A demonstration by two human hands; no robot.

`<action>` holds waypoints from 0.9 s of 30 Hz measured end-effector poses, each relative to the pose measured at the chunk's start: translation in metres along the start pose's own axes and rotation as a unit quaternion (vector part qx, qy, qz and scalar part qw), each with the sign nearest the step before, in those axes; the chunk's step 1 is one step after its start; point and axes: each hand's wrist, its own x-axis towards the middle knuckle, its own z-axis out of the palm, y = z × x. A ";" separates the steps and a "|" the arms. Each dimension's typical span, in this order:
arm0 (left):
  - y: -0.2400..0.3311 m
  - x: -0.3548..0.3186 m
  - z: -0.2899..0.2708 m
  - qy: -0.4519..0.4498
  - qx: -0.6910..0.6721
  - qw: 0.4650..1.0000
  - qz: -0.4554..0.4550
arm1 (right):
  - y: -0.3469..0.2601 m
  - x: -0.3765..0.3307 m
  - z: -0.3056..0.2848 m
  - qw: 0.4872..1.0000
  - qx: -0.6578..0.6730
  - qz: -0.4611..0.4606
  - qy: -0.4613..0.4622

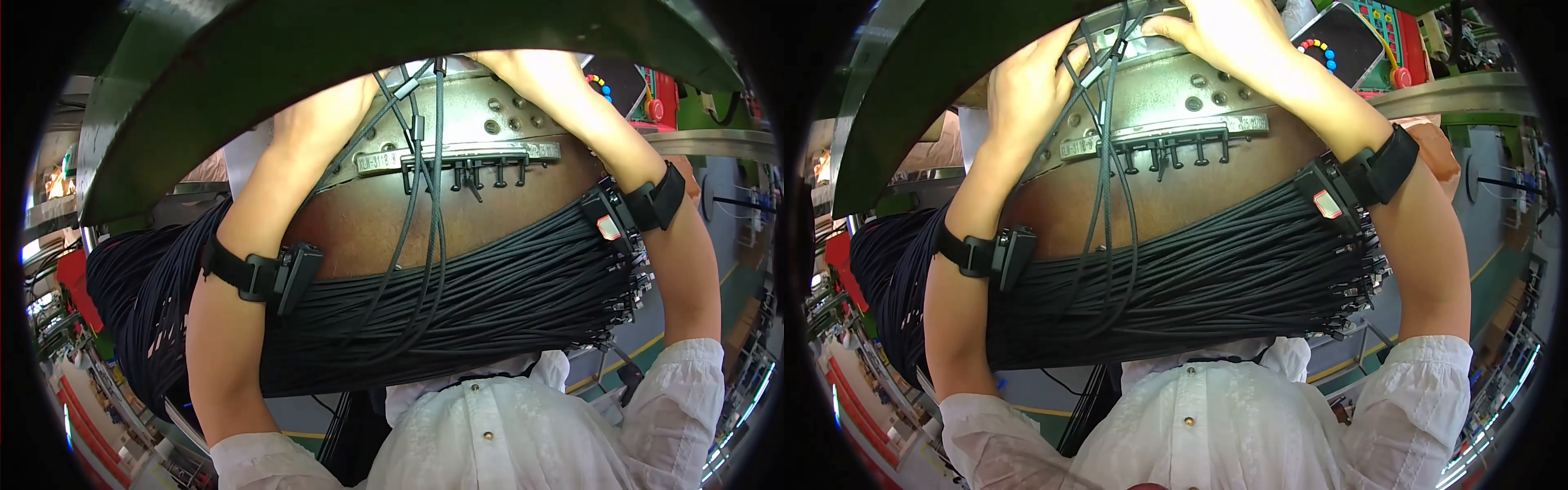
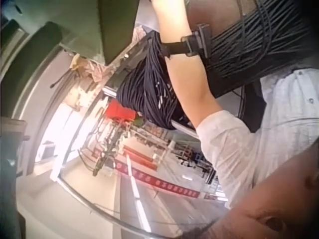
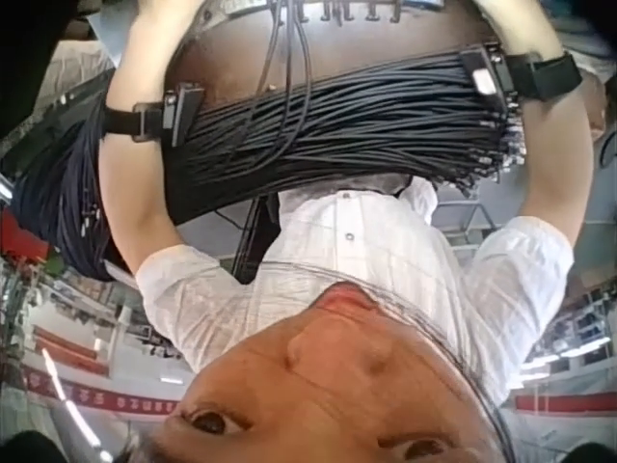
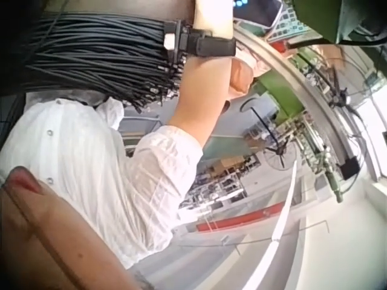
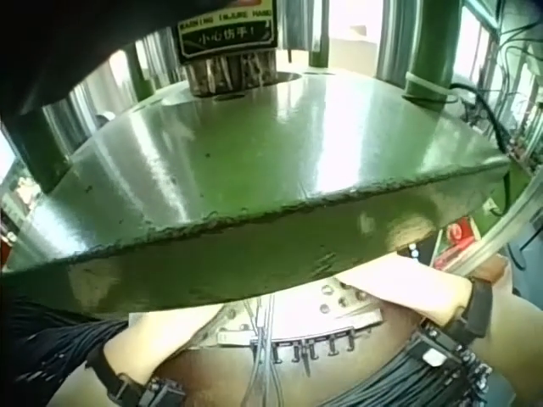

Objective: The person picks up cables, places the ends into a machine, and presses a button. After the machine cycles, the person removes the cables and places them onto a bundle before another person approaches to inspect the work.

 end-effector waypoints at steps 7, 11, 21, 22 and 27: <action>-0.006 -0.007 0.004 0.019 -0.029 0.999 -0.038 | -0.001 0.001 0.007 1.000 0.009 0.012 0.007; -0.008 -0.011 0.003 0.028 -0.044 0.997 -0.062 | -0.002 0.003 0.001 1.000 0.009 0.014 0.012; -0.037 -0.024 -0.038 -0.038 -0.040 0.996 -0.071 | -0.008 0.020 0.001 1.000 0.018 0.021 0.007; -0.022 -0.023 -0.061 -0.125 -0.037 0.979 -0.158 | -0.011 0.025 0.006 0.999 0.023 0.021 0.004; 0.073 -0.054 -0.148 -0.129 -0.172 0.967 -0.136 | 0.006 0.027 0.005 0.999 0.002 0.044 -0.011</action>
